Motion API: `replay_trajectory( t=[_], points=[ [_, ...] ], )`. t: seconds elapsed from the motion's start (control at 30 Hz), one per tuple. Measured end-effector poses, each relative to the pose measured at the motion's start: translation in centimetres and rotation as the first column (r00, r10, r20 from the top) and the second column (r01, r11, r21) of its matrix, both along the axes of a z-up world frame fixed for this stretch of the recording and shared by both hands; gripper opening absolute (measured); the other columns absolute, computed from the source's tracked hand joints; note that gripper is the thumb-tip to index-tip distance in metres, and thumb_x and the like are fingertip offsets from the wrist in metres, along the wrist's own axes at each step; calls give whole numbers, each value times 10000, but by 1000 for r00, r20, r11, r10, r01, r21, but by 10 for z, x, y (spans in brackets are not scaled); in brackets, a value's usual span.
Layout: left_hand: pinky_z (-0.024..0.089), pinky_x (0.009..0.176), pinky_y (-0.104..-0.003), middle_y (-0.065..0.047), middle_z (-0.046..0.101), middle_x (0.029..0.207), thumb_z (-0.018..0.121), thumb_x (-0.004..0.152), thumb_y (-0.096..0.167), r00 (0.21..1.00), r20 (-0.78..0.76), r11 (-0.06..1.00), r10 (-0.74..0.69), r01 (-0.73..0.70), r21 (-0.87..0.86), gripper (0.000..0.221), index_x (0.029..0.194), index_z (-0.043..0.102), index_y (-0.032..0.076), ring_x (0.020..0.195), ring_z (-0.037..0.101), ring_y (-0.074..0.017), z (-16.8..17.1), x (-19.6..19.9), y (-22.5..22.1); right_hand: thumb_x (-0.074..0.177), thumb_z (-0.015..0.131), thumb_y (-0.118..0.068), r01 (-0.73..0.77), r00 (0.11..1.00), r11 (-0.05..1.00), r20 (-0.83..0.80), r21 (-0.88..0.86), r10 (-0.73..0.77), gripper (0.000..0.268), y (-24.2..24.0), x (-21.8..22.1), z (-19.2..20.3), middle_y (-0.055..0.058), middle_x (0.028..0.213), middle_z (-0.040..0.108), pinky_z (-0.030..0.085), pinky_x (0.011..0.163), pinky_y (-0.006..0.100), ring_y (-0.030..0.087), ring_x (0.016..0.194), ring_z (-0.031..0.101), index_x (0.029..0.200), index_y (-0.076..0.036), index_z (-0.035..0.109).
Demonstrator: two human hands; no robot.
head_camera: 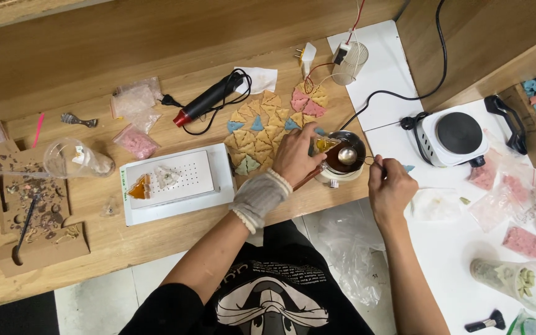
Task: Manually dipping wicks and assembling small decorative wax melts or candles in a workshop.
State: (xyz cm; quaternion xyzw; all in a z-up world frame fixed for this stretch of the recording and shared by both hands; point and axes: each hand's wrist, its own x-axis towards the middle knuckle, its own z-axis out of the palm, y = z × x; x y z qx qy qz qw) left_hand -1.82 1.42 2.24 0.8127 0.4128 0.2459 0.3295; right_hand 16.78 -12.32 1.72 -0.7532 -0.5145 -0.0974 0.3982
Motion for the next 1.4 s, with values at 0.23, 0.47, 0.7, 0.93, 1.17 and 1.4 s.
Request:
replay_trajectory(
  t=[0.23, 0.47, 0.7, 0.93, 1.17, 1.4],
  points=[
    [507, 950, -413, -126, 747, 1111, 872, 737, 196, 1000, 25, 1000, -4, 4, 8, 672, 1303, 557, 19, 1040, 667, -321, 2, -2, -3, 1009, 737, -140, -7, 1000, 998, 1, -59, 7, 268, 5, -5, -15, 162, 681, 624, 422, 517, 386, 300, 505, 546, 792, -10, 646],
    [495, 951, -415, -108, 741, 1120, 877, 732, 194, 1000, 9, 1000, -1, 0, 22, 694, 1313, 543, 17, 1058, 653, -321, -1, -1, -4, 1017, 721, -148, 43, 995, 998, -88, -49, -47, 263, 7, 3, -7, 177, 665, 618, 416, 517, 361, 271, 486, 536, 821, 24, 684],
    [475, 978, -434, -100, 745, 1118, 873, 731, 181, 999, -35, 1000, -11, 12, 17, 686, 1319, 544, 50, 1057, 651, -311, -5, 4, -3, 1044, 700, -130, 111, 964, 994, -240, -25, -114, 358, 2, 15, 24, 114, 557, 510, 348, 490, 331, 148, 486, 395, 757, 59, 601],
    [468, 990, -423, -132, 711, 1159, 878, 699, 163, 996, -86, 992, -24, 13, -122, 768, 1373, 519, 80, 1072, 633, -325, -13, 30, -8, 1049, 711, -101, 59, 988, 996, -144, 66, -49, 283, 5, 5, 62, 117, 620, 538, 367, 525, 325, 161, 523, 429, 821, 45, 629],
    [450, 1035, -451, -122, 742, 1133, 872, 738, 164, 998, -18, 998, -65, 65, -22, 731, 1361, 513, 36, 1071, 667, -295, -9, 35, -14, 1057, 738, -72, -51, 999, 993, 24, 107, 48, 286, -2, -2, 67, 126, 710, 600, 392, 546, 342, 214, 543, 505, 820, 15, 603],
    [450, 1039, -456, -116, 750, 1148, 874, 738, 176, 998, -4, 998, -59, 59, -20, 723, 1358, 528, 36, 1063, 675, -289, -11, 34, -14, 1065, 737, -53, -112, 991, 985, 90, 134, 100, 308, -8, -4, 65, 110, 695, 569, 377, 563, 353, 215, 552, 486, 803, 3, 585]
  ],
)
